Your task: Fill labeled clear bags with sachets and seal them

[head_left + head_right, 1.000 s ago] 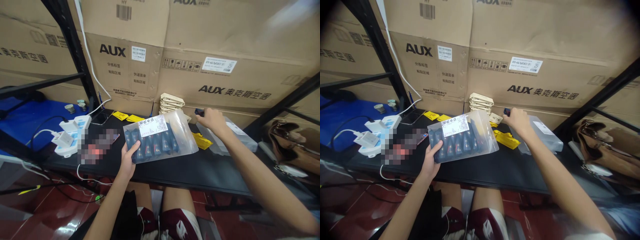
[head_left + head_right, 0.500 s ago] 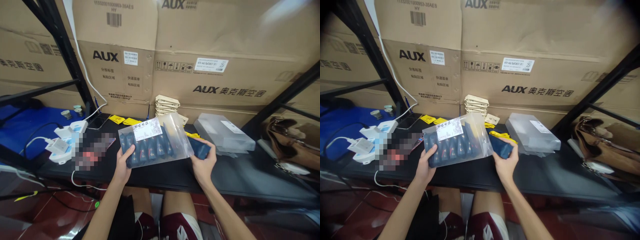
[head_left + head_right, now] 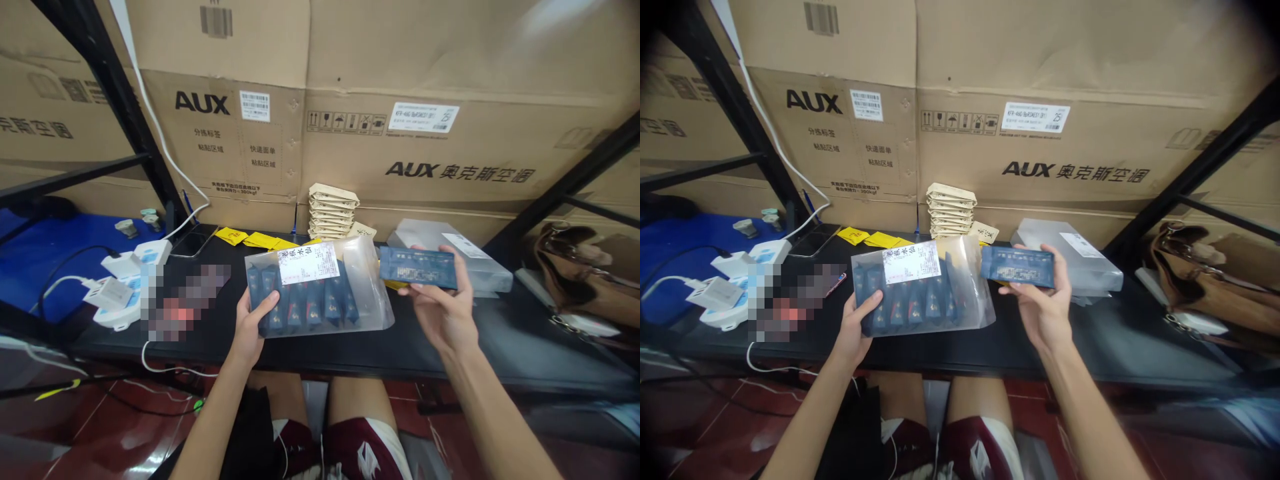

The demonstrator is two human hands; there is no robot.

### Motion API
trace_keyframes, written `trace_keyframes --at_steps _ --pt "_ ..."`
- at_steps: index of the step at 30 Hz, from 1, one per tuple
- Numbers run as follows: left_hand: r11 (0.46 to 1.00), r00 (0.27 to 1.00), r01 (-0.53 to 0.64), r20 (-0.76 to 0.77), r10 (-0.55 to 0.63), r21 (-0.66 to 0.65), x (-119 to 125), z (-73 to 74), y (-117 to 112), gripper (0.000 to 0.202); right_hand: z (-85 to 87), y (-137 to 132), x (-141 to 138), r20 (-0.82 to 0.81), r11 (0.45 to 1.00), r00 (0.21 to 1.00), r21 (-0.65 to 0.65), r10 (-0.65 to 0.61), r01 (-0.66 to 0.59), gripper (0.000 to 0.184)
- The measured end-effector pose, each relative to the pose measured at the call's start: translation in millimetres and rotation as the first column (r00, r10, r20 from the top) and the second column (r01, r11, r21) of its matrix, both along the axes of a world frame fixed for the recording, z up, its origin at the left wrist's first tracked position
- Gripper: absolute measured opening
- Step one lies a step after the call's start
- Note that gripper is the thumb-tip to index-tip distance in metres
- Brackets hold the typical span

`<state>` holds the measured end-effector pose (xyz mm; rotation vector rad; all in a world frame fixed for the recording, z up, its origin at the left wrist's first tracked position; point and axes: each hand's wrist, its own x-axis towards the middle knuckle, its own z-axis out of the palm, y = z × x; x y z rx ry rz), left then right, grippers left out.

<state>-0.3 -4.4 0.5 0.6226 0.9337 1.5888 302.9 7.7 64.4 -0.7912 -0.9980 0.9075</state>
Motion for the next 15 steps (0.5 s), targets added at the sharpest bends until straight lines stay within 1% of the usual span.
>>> trace_keyframes --at_steps 2,3,6,9,12,15 --pt "1.0 1.0 -0.011 0.013 0.011 -0.008 -0.6 -0.8 0.5 0.051 -1.5 6.1 5.7 0.043 0.996 0.996 0.048 -0.082 0.08 0.074" --pt "1.0 1.0 -0.014 0.017 0.014 -0.012 -0.8 -1.2 0.8 0.051 -3.7 7.7 7.8 0.056 0.996 0.995 0.04 -0.08 0.078 0.075" --pt "1.0 1.0 -0.015 0.027 0.016 -0.022 -1.7 -2.3 1.5 0.054 -11.1 4.0 7.4 0.06 0.998 0.998 -0.048 0.036 -0.033 0.073" --pt "1.0 1.0 -0.006 0.028 0.007 -0.021 -2.2 -2.7 1.6 0.052 -11.9 -6.2 -0.6 0.018 0.985 0.99 -0.104 0.142 -0.14 0.071" --pt "1.0 1.0 0.02 -0.005 -0.02 -0.012 -1.8 -2.5 1.0 0.052 -2.9 -12.5 -6.5 0.04 0.964 0.97 -0.132 0.239 -0.232 0.071" --pt "0.999 0.999 0.03 -0.032 -0.031 -0.014 -1.1 -2.2 -0.2 0.052 16.3 -13.0 -4.0 0.185 0.935 0.925 -0.194 0.333 -0.298 0.067"
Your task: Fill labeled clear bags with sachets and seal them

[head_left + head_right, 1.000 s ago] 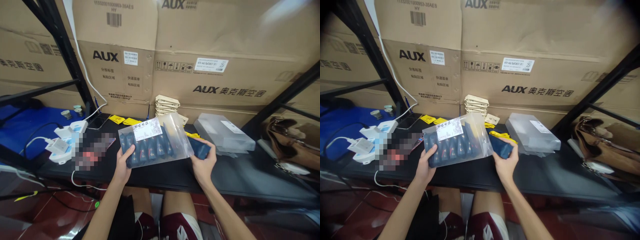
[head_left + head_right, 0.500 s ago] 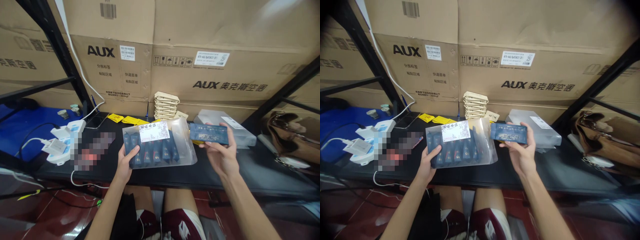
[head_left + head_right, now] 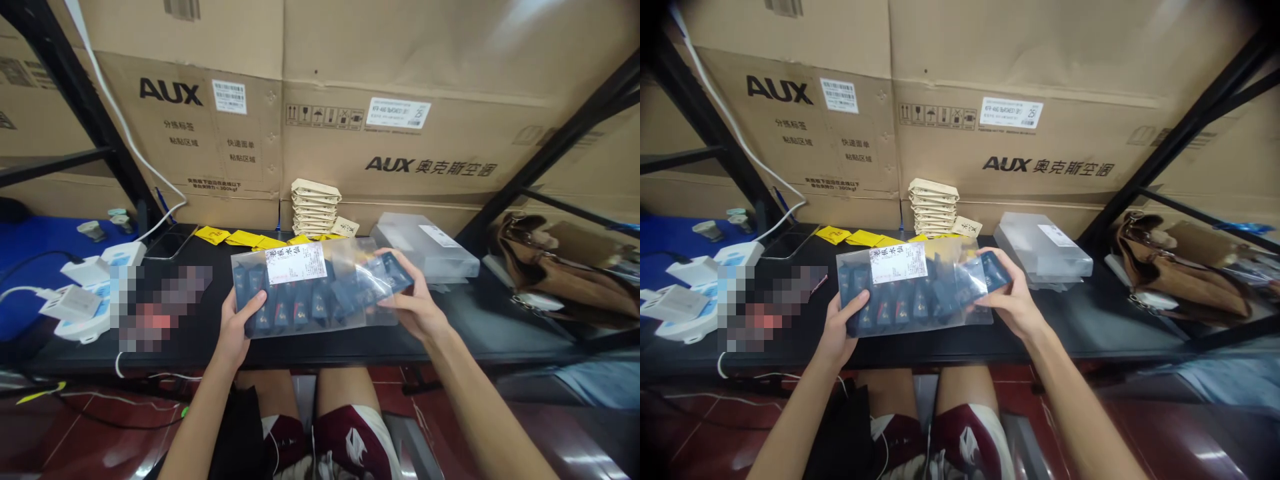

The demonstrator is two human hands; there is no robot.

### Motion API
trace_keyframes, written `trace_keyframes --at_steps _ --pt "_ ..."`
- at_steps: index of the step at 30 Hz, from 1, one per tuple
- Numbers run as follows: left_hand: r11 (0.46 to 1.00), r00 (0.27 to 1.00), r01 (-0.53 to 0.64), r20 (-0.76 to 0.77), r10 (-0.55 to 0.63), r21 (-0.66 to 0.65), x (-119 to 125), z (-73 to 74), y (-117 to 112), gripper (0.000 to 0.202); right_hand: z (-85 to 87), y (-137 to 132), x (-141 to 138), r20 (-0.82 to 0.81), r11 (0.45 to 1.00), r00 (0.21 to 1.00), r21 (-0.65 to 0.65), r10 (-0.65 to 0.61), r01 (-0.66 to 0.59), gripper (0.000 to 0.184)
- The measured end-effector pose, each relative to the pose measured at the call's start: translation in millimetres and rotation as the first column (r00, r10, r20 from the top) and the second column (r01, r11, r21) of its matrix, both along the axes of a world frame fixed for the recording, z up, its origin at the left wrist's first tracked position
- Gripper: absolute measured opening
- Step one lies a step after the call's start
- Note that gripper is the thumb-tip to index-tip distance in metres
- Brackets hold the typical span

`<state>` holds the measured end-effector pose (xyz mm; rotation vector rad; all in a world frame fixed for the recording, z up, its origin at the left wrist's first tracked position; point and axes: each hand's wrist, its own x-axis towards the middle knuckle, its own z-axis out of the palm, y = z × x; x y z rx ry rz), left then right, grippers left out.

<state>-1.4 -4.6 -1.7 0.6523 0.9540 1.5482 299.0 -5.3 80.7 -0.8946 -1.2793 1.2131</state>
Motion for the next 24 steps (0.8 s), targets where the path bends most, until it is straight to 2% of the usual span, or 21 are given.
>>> trace_keyframes --at_steps 2,4,5,7,10,13,16,19,21,22,24 --pt "1.0 1.0 0.006 -0.007 -0.006 -0.008 0.1 0.4 -1.0 0.052 17.1 0.3 5.3 0.174 0.998 0.983 -0.02 0.055 -0.052 0.068" --pt "0.999 1.0 0.027 -0.006 -0.027 -0.024 -0.1 0.9 -1.7 0.054 33.6 -0.8 11.0 0.322 0.995 0.942 -0.011 0.094 -0.095 0.077" --pt "0.999 0.999 0.034 -0.001 -0.034 -0.036 -0.4 1.3 -1.9 0.055 40.1 -1.7 13.3 0.363 0.993 0.926 0.013 0.103 -0.116 0.081" --pt "0.998 0.999 0.027 0.021 -0.026 -0.062 -0.9 2.3 -1.8 0.056 47.1 -3.6 16.6 0.337 0.989 0.938 0.091 0.083 -0.12 0.079" --pt "0.997 0.998 -0.01 0.055 0.015 -0.076 -1.3 3.7 -0.9 0.056 43.2 -2.7 20.2 0.216 0.986 0.976 0.159 0.018 -0.053 0.067" --pt "0.999 0.998 -0.003 0.059 0.006 -0.051 -1.1 3.9 -0.5 0.056 32.8 2.2 22.8 0.218 0.993 0.975 0.103 0.036 -0.06 0.066" --pt "0.999 0.999 0.023 0.046 -0.021 -0.043 -1.0 3.4 -1.2 0.055 26.3 4.4 19.6 0.157 0.987 0.975 -0.026 0.158 -0.156 0.063" --pt "0.997 0.998 0.027 0.049 -0.024 -0.067 -1.8 2.8 -1.8 0.054 24.4 1.5 9.2 0.019 0.929 0.939 -0.156 0.342 -0.335 0.064" --pt "0.997 0.998 0.015 0.064 -0.011 -0.073 -2.4 2.8 -1.7 0.054 24.2 -0.1 2.2 -0.034 0.896 0.916 -0.199 0.4 -0.398 0.066" --pt "0.998 0.997 0.007 0.071 -0.002 -0.07 -2.5 2.8 -1.6 0.055 24.3 -0.1 -0.1 -0.034 0.898 0.92 -0.21 0.389 -0.387 0.066" --pt "0.998 0.997 -0.003 0.072 0.007 -0.057 -2.1 3.2 -1.3 0.057 24.6 1.9 -1.3 0.007 0.941 0.96 -0.202 0.28 -0.273 0.061"
